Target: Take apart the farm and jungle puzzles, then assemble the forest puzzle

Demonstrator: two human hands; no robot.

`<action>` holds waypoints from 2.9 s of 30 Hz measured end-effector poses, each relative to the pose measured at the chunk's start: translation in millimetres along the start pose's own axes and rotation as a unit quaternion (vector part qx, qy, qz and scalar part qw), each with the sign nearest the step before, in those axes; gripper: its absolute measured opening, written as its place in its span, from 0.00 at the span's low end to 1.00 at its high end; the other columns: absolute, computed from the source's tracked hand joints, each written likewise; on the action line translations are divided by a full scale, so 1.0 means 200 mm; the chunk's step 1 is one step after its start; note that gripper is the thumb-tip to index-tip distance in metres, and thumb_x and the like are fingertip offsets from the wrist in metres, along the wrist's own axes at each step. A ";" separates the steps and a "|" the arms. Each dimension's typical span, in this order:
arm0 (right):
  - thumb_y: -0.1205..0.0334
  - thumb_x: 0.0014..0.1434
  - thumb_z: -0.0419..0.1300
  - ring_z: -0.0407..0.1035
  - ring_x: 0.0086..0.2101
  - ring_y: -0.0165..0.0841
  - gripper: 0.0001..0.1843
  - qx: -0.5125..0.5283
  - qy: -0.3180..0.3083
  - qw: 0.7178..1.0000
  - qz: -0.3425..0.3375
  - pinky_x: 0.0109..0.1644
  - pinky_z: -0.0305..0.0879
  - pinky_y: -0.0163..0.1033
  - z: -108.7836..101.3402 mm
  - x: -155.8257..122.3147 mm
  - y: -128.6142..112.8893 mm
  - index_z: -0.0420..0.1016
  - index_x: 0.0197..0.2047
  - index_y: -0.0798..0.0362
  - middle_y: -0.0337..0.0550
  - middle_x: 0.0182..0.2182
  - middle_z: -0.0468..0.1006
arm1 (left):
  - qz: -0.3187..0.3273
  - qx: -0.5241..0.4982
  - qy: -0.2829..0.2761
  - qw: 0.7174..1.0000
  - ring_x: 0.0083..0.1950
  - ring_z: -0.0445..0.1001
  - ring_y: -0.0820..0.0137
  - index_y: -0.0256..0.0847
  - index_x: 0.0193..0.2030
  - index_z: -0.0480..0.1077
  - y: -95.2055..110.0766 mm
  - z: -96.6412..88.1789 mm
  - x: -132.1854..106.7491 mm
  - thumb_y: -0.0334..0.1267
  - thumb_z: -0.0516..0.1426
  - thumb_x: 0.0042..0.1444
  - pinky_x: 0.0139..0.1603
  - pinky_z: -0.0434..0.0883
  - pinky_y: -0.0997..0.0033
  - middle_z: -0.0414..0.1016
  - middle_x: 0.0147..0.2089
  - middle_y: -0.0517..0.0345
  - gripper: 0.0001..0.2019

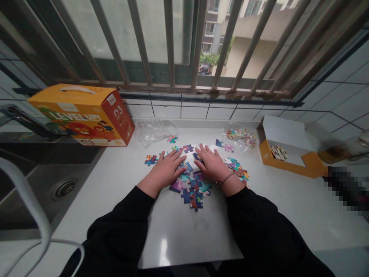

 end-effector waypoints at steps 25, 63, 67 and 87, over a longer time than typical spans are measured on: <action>0.53 0.78 0.52 0.75 0.63 0.54 0.26 -0.075 0.092 0.968 0.222 0.68 0.69 0.52 -0.18 -0.10 0.35 0.81 0.65 0.59 0.66 0.62 0.82 | -0.108 0.053 0.026 0.992 0.86 0.58 0.34 0.46 0.80 0.69 -0.08 -0.02 -0.02 0.55 0.54 0.78 0.82 0.53 0.18 0.55 0.88 0.36 0.30; 0.45 0.83 0.45 0.64 0.74 0.55 0.33 -0.071 0.046 0.983 0.162 0.75 0.63 0.58 -0.06 -0.03 0.25 0.72 0.76 0.56 0.68 0.76 0.69 | 0.066 -0.024 -0.030 0.997 0.88 0.55 0.45 0.50 0.83 0.62 0.18 0.03 -0.01 0.55 0.52 0.81 0.85 0.51 0.24 0.58 0.88 0.47 0.30; 0.44 0.83 0.46 0.60 0.77 0.58 0.34 -0.073 0.055 0.976 0.197 0.75 0.62 0.61 -0.07 -0.03 0.32 0.72 0.76 0.59 0.70 0.78 0.66 | 0.066 -0.026 -0.029 0.997 0.88 0.55 0.45 0.49 0.83 0.63 0.19 0.04 -0.01 0.55 0.52 0.81 0.85 0.51 0.24 0.58 0.88 0.47 0.29; 0.57 0.73 0.69 0.74 0.66 0.50 0.23 0.038 0.068 0.992 -0.104 0.74 0.69 0.56 -0.05 -0.04 0.03 0.82 0.67 0.54 0.59 0.65 0.82 | 0.028 0.027 0.019 0.999 0.81 0.66 0.44 0.50 0.79 0.69 0.14 -0.01 -0.01 0.53 0.53 0.81 0.82 0.59 0.28 0.66 0.84 0.46 0.26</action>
Point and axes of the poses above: each hand's wrist, its own x-axis towards the middle knuckle, its own z-axis out of the palm, y = z × x, the point moved 6 cm from there along x, towards the middle knuckle
